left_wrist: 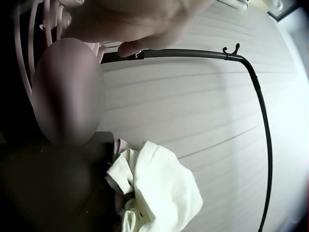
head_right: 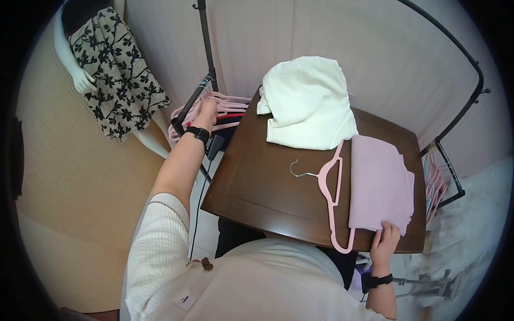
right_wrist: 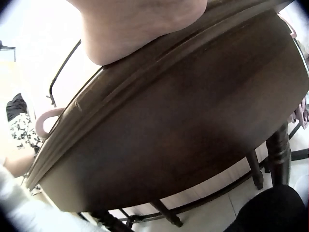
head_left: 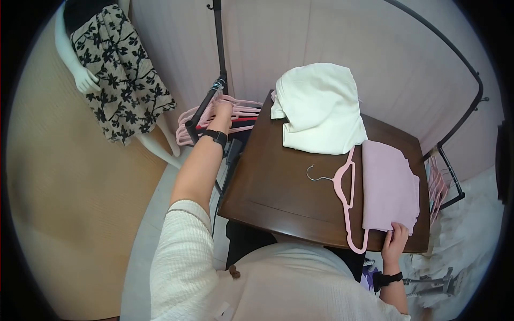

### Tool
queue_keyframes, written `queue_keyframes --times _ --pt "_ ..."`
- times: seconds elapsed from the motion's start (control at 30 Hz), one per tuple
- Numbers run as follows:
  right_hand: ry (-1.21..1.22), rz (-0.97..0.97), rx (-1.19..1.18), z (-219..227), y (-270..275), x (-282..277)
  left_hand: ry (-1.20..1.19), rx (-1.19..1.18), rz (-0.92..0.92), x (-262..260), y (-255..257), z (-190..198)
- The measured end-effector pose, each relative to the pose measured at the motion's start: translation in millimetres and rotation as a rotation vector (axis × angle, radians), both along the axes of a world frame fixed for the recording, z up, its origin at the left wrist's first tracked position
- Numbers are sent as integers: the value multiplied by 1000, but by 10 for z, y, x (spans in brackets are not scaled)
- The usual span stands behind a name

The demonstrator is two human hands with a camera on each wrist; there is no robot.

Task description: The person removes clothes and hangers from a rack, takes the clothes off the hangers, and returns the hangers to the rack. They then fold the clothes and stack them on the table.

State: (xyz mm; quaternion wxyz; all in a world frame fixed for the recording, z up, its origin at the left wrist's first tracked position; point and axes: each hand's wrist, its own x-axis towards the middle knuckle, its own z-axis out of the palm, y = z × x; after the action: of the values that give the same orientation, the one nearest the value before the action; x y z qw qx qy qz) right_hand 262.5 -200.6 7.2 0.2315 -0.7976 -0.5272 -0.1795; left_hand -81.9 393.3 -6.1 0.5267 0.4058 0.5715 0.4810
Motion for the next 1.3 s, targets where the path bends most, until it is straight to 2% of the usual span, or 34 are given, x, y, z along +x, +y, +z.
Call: queue_keyframes --times 0.1,0.13,0.2,0.27,0.33,0.43,0.47,0.53,0.6,0.67,0.7,0.77,0.83,0.9,0.93,1.0,1.07,1.1,1.13,1.17,1.2,1.23,1.3 --pt "-2 5 8 7 17 9 94 112 14 96 1 43" --pt "-16 11 11 6 9 17 46 144 -96 -12 331 -251" --pt "2 -2 22 9 2 16 -203 101 -561 -235 296 -196" --pt "5 9 58 15 4 18 210 -14 -125 78 -631 356" --pt "44 38 76 62 -2 22 178 44 -184 113 -993 418" --pt "104 6 151 -77 22 119 158 221 -422 155 -1562 443" --pt "144 -5 201 -86 41 149 196 285 -488 218 -1857 544" --pt "115 63 178 91 257 -116 229 298 -739 341 -2487 851" --pt "365 219 25 362 520 -537 178 361 -932 458 -2861 856" --pt "270 280 -144 536 742 -850 161 368 -1075 599 -3241 909" --pt "275 281 -134 493 813 -886 130 378 -1130 651 -3400 903" --pt "250 244 -348 276 1002 -889 137 405 -1219 714 -3695 901" --pt "275 223 -335 115 1057 -831 205 441 -1284 728 -3937 916" --pt "334 185 -312 143 976 -805 236 420 -1353 690 -4149 890" --pt "434 95 -339 318 873 -829 236 390 -1388 679 -4233 871" --pt "514 23 -258 443 657 -744 359 655 -1503 662 -4375 891" --pt "599 -40 -224 704 425 -681 426 588 -1547 703 -4521 900" --pt "698 -15 -110 672 329 -556 439 600 -1601 767 -4546 859" --pt "598 36 110 450 293 -347 464 683 -1569 858 -4606 894" --pt "851 63 195 586 251 -354 485 765 -1539 982 -4666 929" --pt "1102 86 280 797 162 -361 488 990 -1363 1156 -4730 880" --pt "1097 86 274 963 69 -419 484 1203 -1170 1351 -4793 834" --pt "1463 348 591 1287 -83 -593 570 1350 -952 1714 -4925 970"
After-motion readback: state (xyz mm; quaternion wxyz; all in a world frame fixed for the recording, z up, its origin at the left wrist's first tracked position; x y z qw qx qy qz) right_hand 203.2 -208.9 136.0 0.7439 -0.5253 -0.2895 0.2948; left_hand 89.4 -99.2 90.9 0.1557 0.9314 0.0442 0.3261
